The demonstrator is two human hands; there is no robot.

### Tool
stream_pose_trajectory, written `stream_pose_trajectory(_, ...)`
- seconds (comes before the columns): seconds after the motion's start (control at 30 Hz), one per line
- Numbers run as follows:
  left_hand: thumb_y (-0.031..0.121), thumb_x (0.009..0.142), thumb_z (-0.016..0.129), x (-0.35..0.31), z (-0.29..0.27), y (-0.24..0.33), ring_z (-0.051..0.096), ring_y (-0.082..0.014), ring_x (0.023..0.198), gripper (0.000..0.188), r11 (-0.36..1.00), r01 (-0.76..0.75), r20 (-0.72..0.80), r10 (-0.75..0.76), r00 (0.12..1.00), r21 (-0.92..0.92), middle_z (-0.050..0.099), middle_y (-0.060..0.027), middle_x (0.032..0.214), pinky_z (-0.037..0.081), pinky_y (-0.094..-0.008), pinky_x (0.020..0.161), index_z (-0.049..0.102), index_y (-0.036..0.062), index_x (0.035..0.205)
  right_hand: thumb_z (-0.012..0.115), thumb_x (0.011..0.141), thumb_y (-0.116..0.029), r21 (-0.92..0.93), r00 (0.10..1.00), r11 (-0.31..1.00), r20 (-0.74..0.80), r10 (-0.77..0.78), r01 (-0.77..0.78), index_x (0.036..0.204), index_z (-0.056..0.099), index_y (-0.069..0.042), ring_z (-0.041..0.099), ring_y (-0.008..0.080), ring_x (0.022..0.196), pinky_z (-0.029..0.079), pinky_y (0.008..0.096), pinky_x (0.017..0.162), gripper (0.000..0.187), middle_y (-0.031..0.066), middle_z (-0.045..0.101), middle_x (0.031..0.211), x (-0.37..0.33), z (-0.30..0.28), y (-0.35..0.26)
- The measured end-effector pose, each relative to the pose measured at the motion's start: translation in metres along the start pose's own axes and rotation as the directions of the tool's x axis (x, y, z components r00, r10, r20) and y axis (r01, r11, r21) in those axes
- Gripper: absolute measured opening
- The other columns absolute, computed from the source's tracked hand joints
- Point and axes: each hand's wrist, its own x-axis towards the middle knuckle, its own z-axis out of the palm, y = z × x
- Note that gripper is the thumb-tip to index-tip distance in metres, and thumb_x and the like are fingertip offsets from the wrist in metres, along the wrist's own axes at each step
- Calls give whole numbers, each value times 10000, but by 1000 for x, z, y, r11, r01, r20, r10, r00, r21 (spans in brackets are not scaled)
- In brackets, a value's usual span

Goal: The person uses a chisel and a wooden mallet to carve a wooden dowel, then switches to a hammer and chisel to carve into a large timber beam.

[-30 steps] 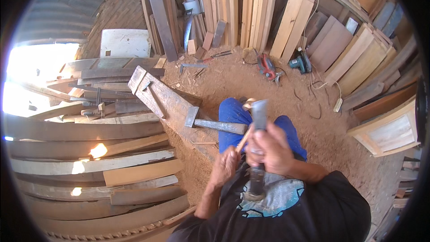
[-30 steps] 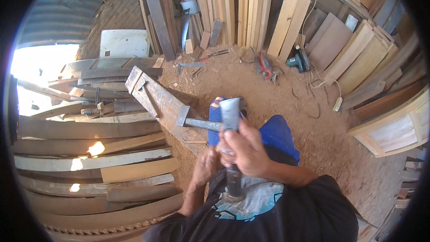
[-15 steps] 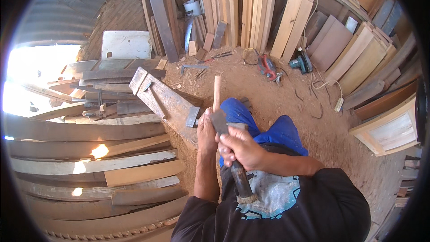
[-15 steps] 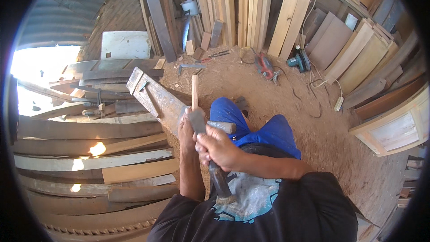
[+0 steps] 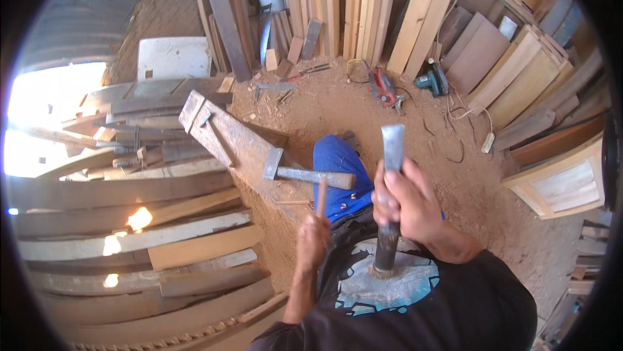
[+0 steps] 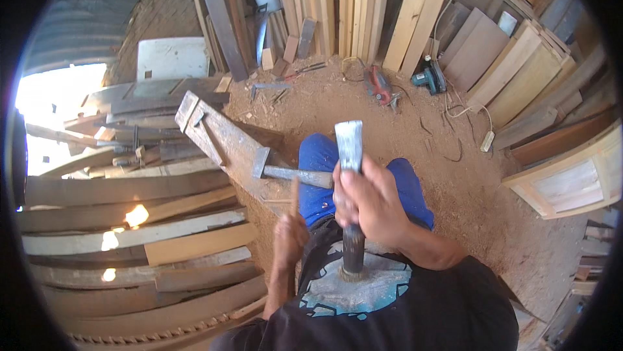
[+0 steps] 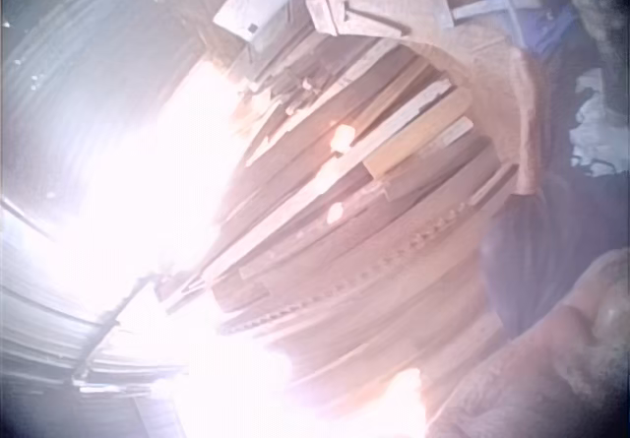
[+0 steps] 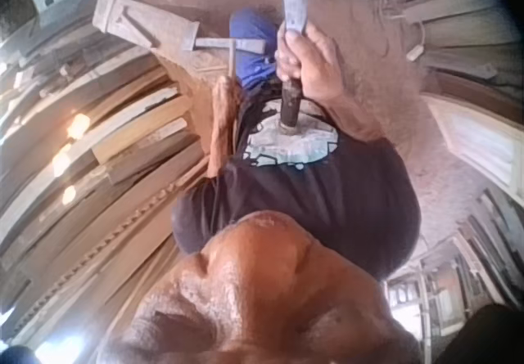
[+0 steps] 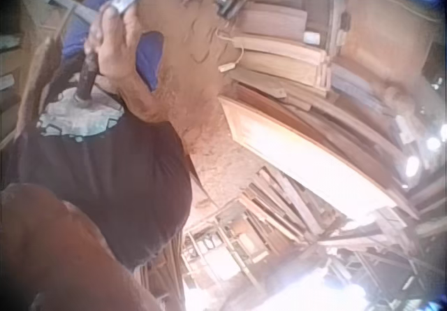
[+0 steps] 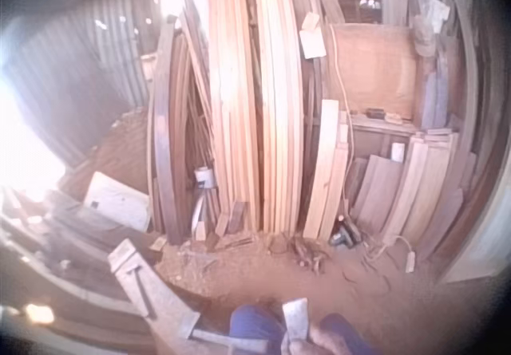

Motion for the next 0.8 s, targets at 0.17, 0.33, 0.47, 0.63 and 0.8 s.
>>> stream_pose_trajectory(0.17,376,1020,395,71,22,60,491,-89,628,400,869,-209,271,355,895,-449,524,-17,707,427,-249,585,546,7,1056,456,1001,-251,203,973,952,43,226,-230,1000,461,-88,379,54,492,417,261,492,163,-36,389,656,48,5,48)
stream_pose_trajectory(0.33,340,1028,369,77,8,79,548,-200,924,417,766,-455,40,492,870,454,564,-126,1025,455,-331,804,501,-21,1192,443,1007,-252,110,926,935,215,310,-338,996,463,-92,379,55,496,422,268,493,162,-38,385,658,34,43,72)
stream_pose_trajectory(0.47,265,1020,373,43,32,92,610,-267,826,361,764,-493,159,472,867,416,614,-158,917,467,-356,719,549,-25,1143,454,1004,-277,75,945,957,199,260,-280,990,457,-90,367,49,505,407,261,488,188,-42,366,658,18,29,65)
stream_pose_trajectory(0.63,270,1027,302,5,47,79,531,-255,565,381,601,-477,174,492,853,641,506,-142,636,409,-380,539,525,27,835,488,987,-289,96,985,982,66,157,-163,1007,445,-94,366,61,488,396,271,463,201,-29,356,637,11,18,48)
stream_pose_trajectory(0.8,361,1030,312,-19,-2,2,485,-177,483,445,741,-380,228,304,925,553,508,-72,580,381,-320,459,545,31,844,492,983,-293,152,999,988,42,-16,10,980,442,-99,352,58,480,368,264,444,200,-17,381,665,-6,-7,4)
